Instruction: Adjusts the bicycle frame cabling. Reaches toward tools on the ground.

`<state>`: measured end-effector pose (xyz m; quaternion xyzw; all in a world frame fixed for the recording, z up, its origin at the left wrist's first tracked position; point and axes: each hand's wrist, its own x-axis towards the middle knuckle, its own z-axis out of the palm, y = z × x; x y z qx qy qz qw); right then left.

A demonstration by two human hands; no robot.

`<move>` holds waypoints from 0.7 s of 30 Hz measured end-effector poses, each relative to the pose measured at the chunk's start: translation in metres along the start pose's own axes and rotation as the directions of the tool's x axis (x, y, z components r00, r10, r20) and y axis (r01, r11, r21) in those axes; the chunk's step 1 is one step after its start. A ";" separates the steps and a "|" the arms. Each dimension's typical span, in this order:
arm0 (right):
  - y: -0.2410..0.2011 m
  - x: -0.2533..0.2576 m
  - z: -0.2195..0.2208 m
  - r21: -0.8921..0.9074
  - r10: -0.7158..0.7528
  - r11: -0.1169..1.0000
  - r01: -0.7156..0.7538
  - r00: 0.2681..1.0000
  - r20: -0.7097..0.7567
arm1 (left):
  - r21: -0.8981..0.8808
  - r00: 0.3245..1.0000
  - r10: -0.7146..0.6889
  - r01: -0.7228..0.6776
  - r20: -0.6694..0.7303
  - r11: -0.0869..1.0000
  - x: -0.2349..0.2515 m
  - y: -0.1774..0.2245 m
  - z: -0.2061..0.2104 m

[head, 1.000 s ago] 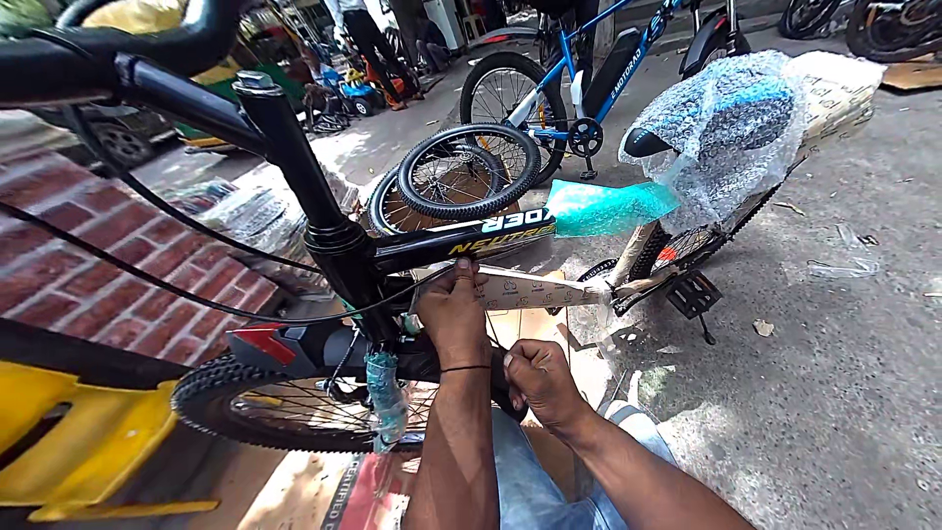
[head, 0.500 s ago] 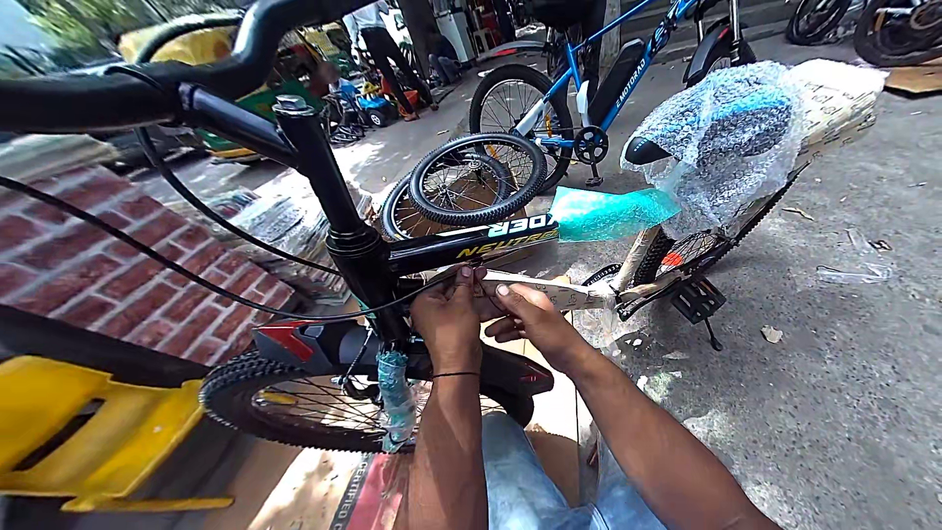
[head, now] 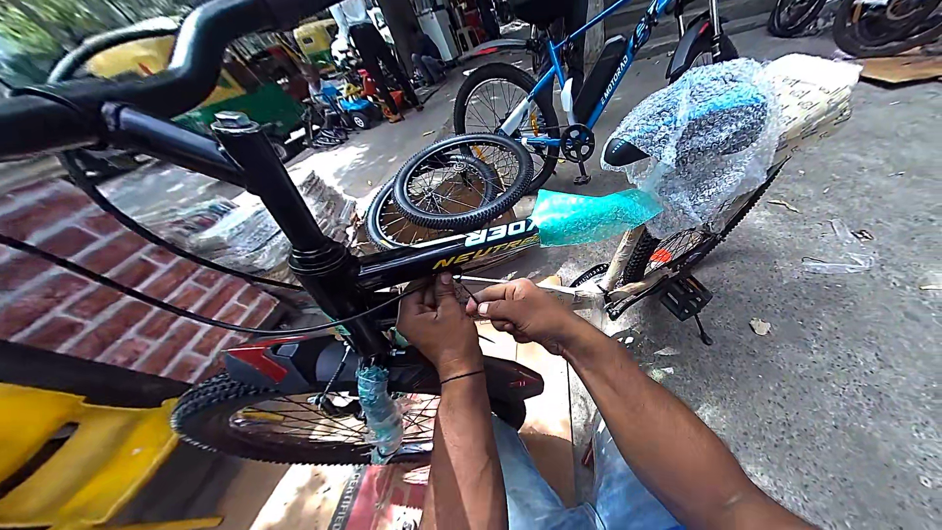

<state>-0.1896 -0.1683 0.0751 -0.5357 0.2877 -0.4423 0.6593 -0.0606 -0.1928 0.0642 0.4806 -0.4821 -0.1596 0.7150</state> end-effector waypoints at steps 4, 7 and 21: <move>-0.003 -0.005 0.018 0.145 -0.030 0.989 0.039 0.998 -0.061 | -0.164 0.998 0.046 -0.053 -0.047 0.985 -0.003 -0.006 0.004; -0.002 -0.003 0.025 0.294 -0.008 0.955 0.038 0.995 -0.101 | -0.130 0.985 0.090 -0.110 -0.146 0.985 -0.003 -0.010 0.011; -0.003 -0.010 0.062 0.147 -0.094 0.980 0.130 0.968 -0.232 | -0.247 0.996 -0.079 0.089 0.049 0.965 -0.005 0.003 -0.007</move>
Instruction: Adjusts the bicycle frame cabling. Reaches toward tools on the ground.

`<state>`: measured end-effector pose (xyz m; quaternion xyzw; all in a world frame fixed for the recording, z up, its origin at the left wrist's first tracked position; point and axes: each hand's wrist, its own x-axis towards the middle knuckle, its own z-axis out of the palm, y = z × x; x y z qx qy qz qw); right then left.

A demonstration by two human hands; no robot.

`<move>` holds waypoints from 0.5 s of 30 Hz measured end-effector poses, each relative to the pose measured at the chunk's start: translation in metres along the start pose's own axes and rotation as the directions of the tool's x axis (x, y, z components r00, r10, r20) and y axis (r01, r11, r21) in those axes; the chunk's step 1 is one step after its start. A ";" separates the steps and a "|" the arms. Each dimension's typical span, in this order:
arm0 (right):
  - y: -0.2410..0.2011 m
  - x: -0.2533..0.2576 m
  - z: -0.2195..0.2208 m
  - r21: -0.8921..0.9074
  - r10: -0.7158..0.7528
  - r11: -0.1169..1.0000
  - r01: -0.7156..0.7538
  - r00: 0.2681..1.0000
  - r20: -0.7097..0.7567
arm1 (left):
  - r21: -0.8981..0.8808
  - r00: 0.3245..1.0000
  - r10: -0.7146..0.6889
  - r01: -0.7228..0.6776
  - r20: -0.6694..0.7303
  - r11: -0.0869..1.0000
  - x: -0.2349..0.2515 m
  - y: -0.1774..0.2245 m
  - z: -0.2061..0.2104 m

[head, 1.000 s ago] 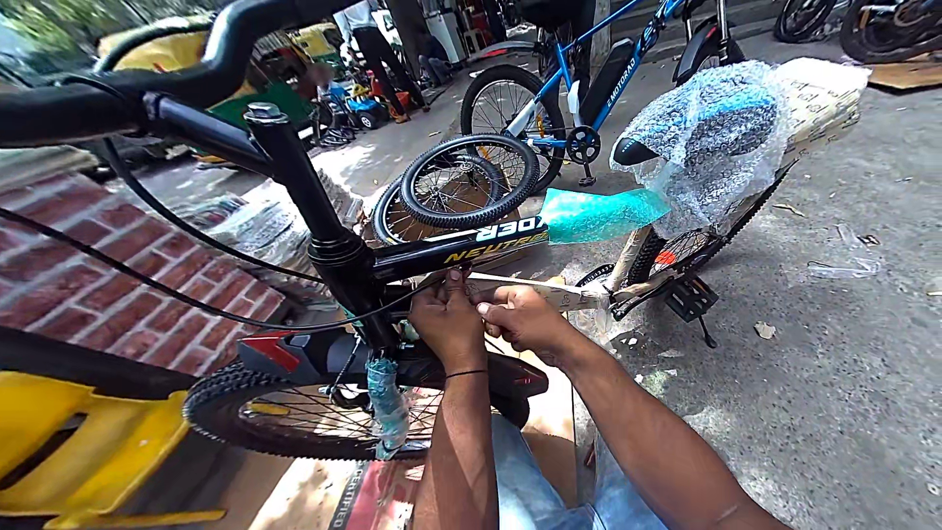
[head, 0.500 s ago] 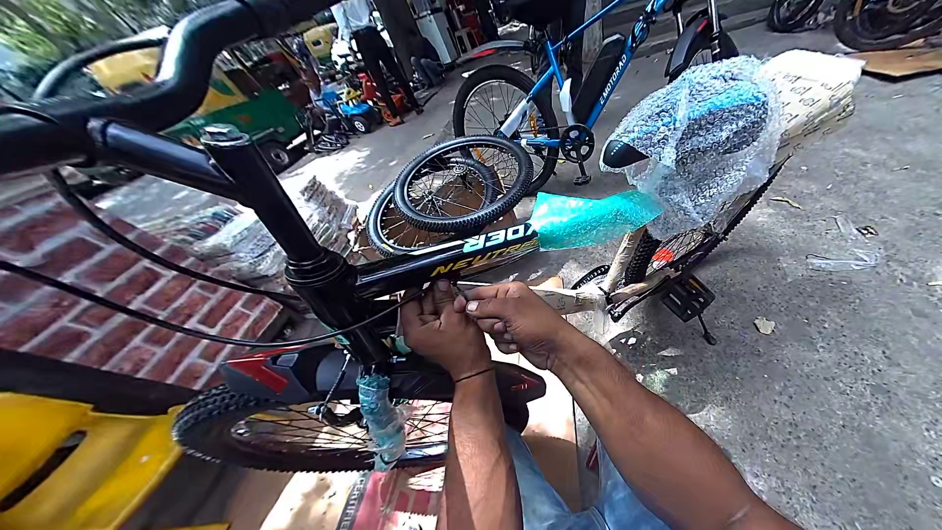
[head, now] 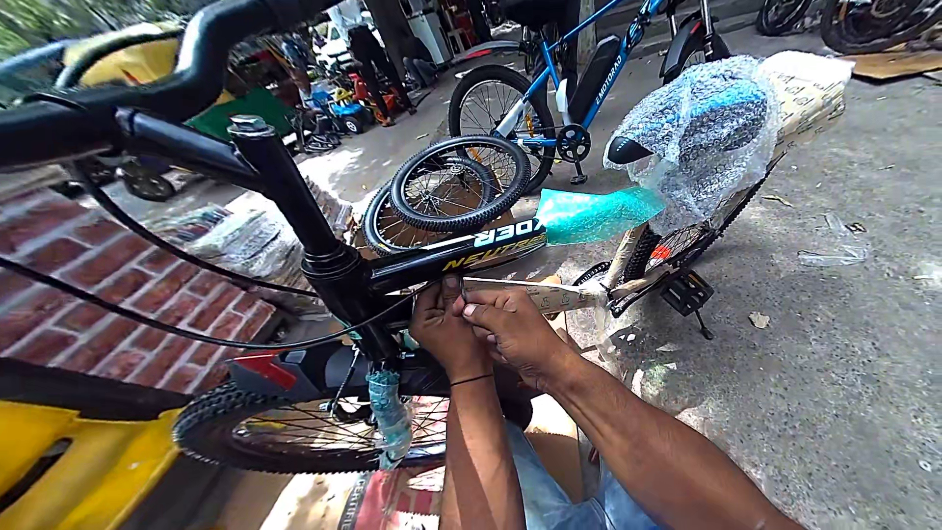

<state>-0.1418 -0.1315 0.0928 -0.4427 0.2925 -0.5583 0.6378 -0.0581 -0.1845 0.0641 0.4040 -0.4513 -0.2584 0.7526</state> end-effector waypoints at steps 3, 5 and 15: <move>0.003 0.001 0.002 -0.039 -0.125 0.991 0.124 0.992 -0.016 | -0.003 0.998 0.021 -0.021 0.055 1.000 -0.003 0.002 -0.005; 0.004 0.003 0.003 -0.087 -0.185 0.979 0.183 0.983 -0.017 | 0.026 0.998 0.027 -0.029 0.065 0.999 -0.003 0.003 -0.006; 0.031 -0.003 -0.024 -0.288 -0.363 0.902 0.320 0.926 -0.106 | 0.120 0.922 -0.316 0.296 0.224 0.948 -0.006 0.029 -0.014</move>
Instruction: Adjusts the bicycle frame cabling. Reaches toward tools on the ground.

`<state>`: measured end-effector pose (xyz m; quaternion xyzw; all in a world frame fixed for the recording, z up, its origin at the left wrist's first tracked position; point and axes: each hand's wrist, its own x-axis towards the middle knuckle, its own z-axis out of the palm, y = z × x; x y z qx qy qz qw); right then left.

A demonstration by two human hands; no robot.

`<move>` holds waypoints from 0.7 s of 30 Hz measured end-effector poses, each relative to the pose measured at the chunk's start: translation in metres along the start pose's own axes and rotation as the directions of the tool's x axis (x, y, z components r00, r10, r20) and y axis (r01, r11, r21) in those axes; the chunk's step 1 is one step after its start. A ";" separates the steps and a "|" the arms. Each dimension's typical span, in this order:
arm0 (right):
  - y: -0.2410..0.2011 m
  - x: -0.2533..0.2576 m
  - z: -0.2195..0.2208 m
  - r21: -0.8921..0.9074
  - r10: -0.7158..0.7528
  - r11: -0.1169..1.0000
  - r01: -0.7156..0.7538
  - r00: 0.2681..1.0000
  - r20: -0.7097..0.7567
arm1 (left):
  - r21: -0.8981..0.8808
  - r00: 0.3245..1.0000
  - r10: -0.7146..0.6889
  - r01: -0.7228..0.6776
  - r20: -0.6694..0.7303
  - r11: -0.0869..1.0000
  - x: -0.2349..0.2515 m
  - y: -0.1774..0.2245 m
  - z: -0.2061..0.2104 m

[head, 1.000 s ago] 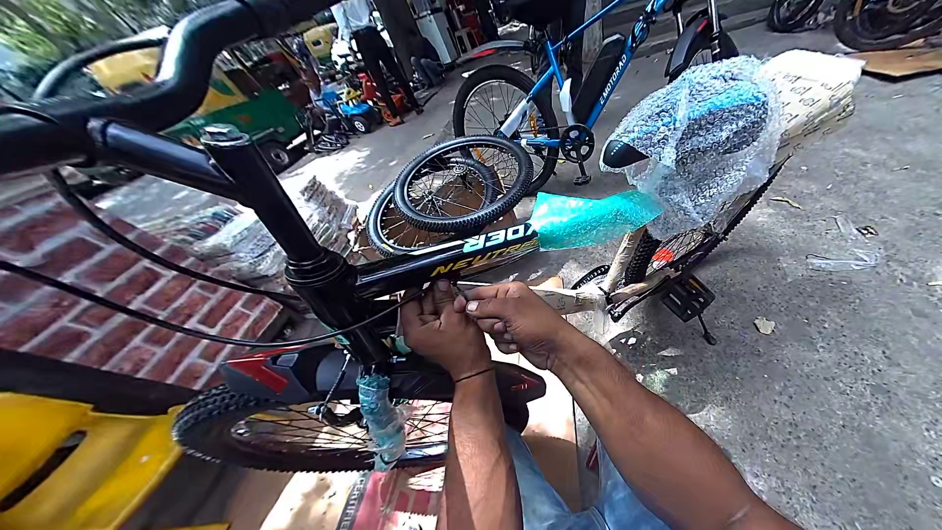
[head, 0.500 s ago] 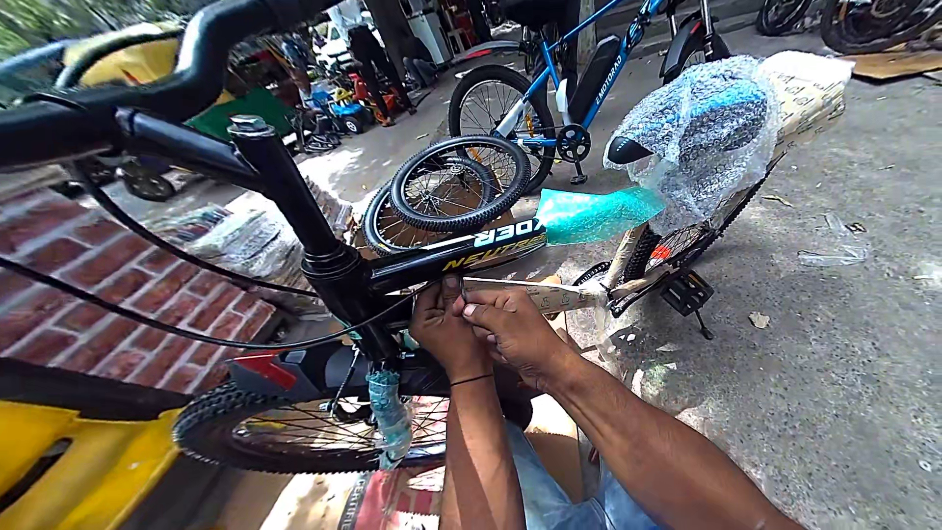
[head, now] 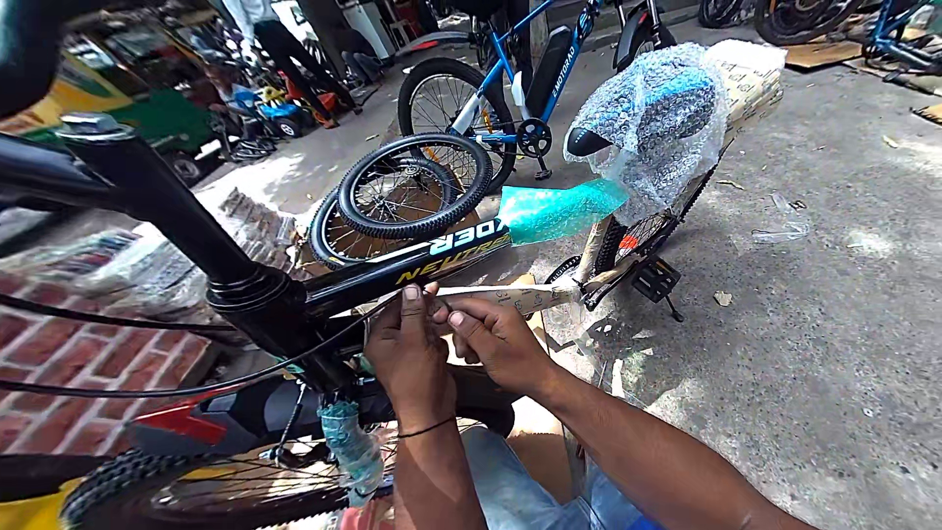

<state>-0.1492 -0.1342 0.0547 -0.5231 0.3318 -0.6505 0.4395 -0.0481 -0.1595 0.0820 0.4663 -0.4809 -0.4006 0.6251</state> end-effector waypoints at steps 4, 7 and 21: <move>0.023 0.023 -0.032 0.407 0.407 0.868 -0.284 0.877 -0.254 | -0.051 0.999 -0.019 0.021 0.051 0.998 0.011 0.002 0.009; 0.029 0.064 -0.045 0.768 0.540 0.602 -0.220 0.820 -0.189 | -0.037 0.999 -0.021 0.023 0.045 0.999 0.012 0.003 0.011; 0.033 0.089 -0.027 0.946 0.478 0.320 0.056 0.852 -0.212 | 0.086 1.000 0.002 -0.001 -0.012 0.996 0.027 0.008 0.001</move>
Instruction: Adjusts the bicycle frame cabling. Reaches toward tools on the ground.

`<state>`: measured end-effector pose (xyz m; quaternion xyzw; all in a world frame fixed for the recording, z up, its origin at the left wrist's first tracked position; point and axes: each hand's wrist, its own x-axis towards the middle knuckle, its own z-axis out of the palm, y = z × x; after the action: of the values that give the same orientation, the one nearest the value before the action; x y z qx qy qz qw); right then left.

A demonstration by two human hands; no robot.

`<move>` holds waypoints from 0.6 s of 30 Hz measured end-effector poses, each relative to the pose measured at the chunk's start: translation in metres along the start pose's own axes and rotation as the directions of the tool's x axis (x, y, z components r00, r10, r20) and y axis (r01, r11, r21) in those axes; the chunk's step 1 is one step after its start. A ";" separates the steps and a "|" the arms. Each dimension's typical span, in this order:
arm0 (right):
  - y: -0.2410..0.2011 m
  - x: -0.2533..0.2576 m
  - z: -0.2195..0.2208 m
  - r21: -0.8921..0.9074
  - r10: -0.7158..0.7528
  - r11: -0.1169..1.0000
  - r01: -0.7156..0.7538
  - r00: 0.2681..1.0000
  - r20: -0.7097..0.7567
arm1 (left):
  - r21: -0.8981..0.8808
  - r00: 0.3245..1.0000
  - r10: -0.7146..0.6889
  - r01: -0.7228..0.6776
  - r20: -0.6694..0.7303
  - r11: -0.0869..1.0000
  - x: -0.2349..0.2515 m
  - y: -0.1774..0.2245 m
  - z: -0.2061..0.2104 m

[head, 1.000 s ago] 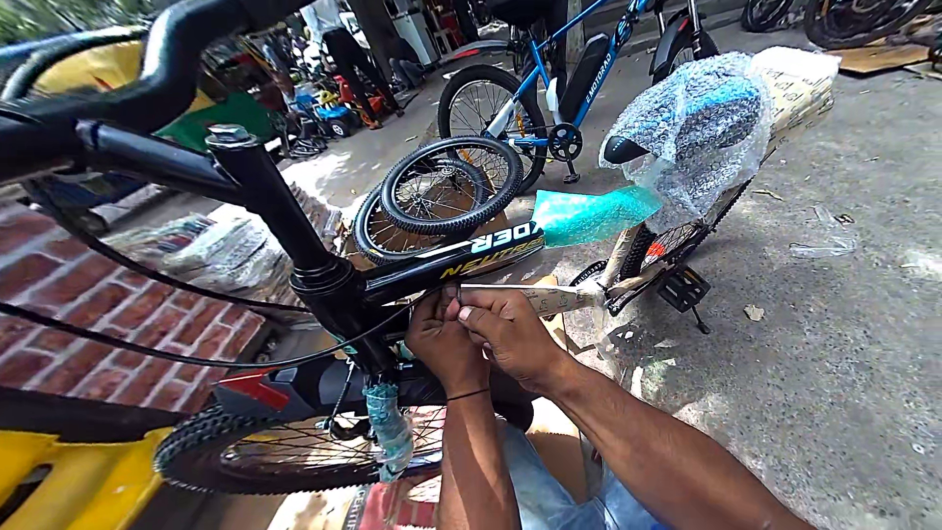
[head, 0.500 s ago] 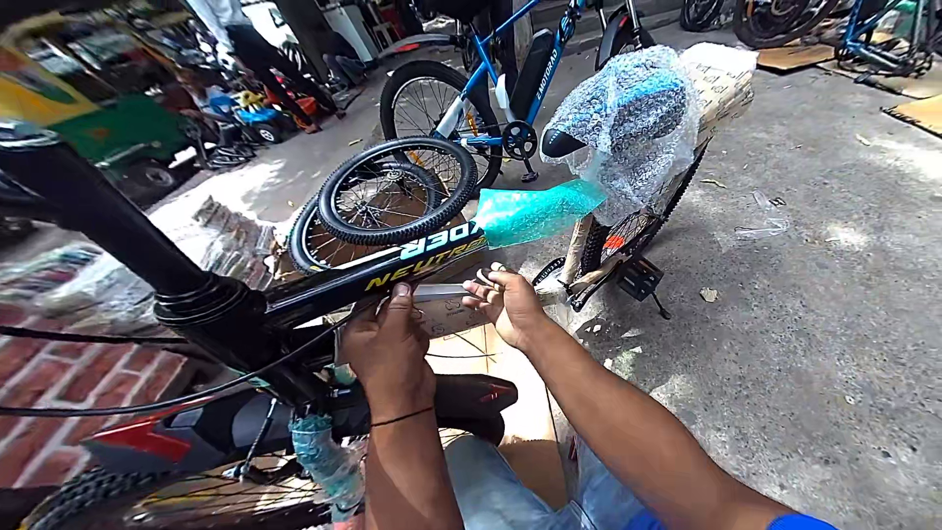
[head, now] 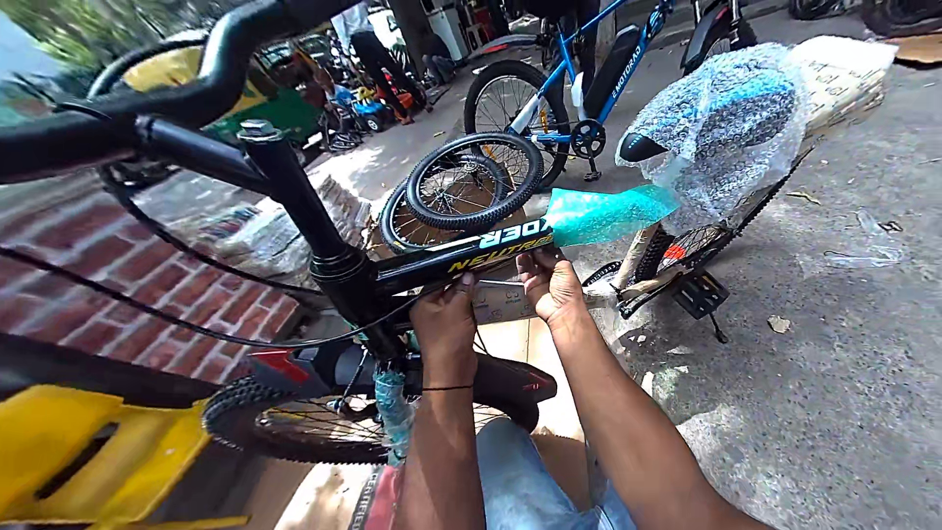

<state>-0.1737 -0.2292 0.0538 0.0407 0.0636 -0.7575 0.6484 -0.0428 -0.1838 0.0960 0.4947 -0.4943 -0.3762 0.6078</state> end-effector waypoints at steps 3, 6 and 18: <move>-0.005 0.002 0.007 0.071 -0.066 0.995 0.069 0.997 -0.044 | 0.134 0.999 0.039 -0.043 0.030 0.990 -0.004 0.001 -0.003; -0.010 -0.002 0.005 0.062 -0.101 0.992 0.108 0.989 -0.111 | 0.246 0.994 0.028 -0.053 0.102 0.968 -0.006 -0.001 -0.014; -0.003 -0.078 0.006 -0.898 0.427 0.412 -0.153 0.903 0.043 | 0.119 0.985 -0.010 -0.011 0.172 0.993 -0.005 -0.003 -0.013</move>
<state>-0.1640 -0.1533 0.0712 -0.3891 0.3477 -0.4880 0.6997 -0.0313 -0.1767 0.0913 0.4958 -0.5667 -0.3870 0.5322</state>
